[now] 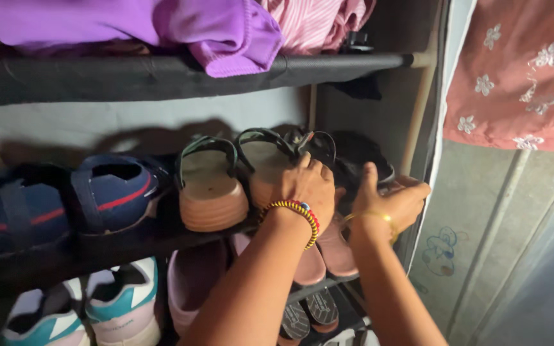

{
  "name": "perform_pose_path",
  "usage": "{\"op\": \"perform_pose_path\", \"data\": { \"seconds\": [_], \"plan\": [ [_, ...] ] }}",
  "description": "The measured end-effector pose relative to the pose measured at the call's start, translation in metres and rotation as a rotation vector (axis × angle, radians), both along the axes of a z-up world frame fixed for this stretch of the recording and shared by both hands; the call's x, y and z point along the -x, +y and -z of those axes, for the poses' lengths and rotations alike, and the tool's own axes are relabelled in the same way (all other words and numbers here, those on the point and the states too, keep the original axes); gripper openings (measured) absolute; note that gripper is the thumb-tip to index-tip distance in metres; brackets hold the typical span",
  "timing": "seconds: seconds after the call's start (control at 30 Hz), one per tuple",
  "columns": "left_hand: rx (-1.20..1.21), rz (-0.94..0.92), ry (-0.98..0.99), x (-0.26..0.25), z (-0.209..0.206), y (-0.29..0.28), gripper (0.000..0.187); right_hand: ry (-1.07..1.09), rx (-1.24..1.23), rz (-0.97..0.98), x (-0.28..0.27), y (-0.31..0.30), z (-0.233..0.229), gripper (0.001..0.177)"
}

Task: The person organizes a shoe rack by picking up various shoes and sandals from the floor and placing them on the shelves. They handle pink sandals, dark sneakers, and green sandals, arranging them neatly on the rack.

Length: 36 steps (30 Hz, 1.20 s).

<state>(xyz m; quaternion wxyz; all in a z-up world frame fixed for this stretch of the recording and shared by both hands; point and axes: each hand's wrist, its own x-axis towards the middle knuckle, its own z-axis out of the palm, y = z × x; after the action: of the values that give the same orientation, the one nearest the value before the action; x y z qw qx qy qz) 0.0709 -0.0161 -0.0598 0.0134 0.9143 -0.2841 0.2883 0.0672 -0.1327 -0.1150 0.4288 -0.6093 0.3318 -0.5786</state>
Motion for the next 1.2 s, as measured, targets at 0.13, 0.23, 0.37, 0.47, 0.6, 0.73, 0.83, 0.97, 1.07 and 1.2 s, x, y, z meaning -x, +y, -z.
{"op": "perform_pose_path", "data": {
  "seconds": [0.13, 0.23, 0.37, 0.47, 0.6, 0.73, 0.83, 0.97, 1.07, 1.2],
  "plan": [
    [-0.037, -0.074, 0.009, 0.0, -0.001, 0.0, 0.052, -0.089, 0.202, 0.097, 0.004, 0.01, 0.007, 0.052],
    [-0.099, -0.065, 0.088, 0.003, 0.0, 0.005, 0.05, -0.062, 0.196, 0.071, -0.001, 0.002, 0.004, 0.041],
    [-0.056, -0.04, 0.011, 0.007, 0.0, 0.008, 0.048, -0.056, 0.203, 0.113, -0.004, 0.003, -0.003, 0.036],
    [-0.011, -0.017, -0.002, 0.011, 0.001, 0.012, 0.044, 0.109, 0.104, 0.014, 0.008, 0.011, -0.013, 0.034],
    [0.09, 0.077, -0.055, 0.021, 0.005, 0.028, 0.036, 0.281, -0.163, -0.145, 0.027, 0.024, -0.033, 0.032],
    [0.044, 0.068, -0.053, 0.031, 0.004, 0.045, 0.038, 0.291, -0.013, -0.139, 0.045, 0.053, -0.044, 0.053],
    [0.028, 0.08, -0.247, 0.042, 0.003, 0.058, 0.056, 0.195, 0.159, -0.145, 0.063, 0.085, -0.043, 0.063],
    [-0.129, -0.022, -0.361, 0.058, -0.001, 0.096, 0.065, 0.091, 0.451, -0.238, 0.085, 0.12, -0.049, 0.038],
    [-0.206, -0.142, -0.427, 0.07, -0.007, 0.131, 0.067, 0.013, 0.75, -0.301, 0.094, 0.144, -0.056, 0.024],
    [-0.113, -0.284, -0.52, 0.086, -0.016, 0.18, 0.063, -0.202, 0.882, -0.549, 0.101, 0.183, -0.059, 0.013]
  ]
}}
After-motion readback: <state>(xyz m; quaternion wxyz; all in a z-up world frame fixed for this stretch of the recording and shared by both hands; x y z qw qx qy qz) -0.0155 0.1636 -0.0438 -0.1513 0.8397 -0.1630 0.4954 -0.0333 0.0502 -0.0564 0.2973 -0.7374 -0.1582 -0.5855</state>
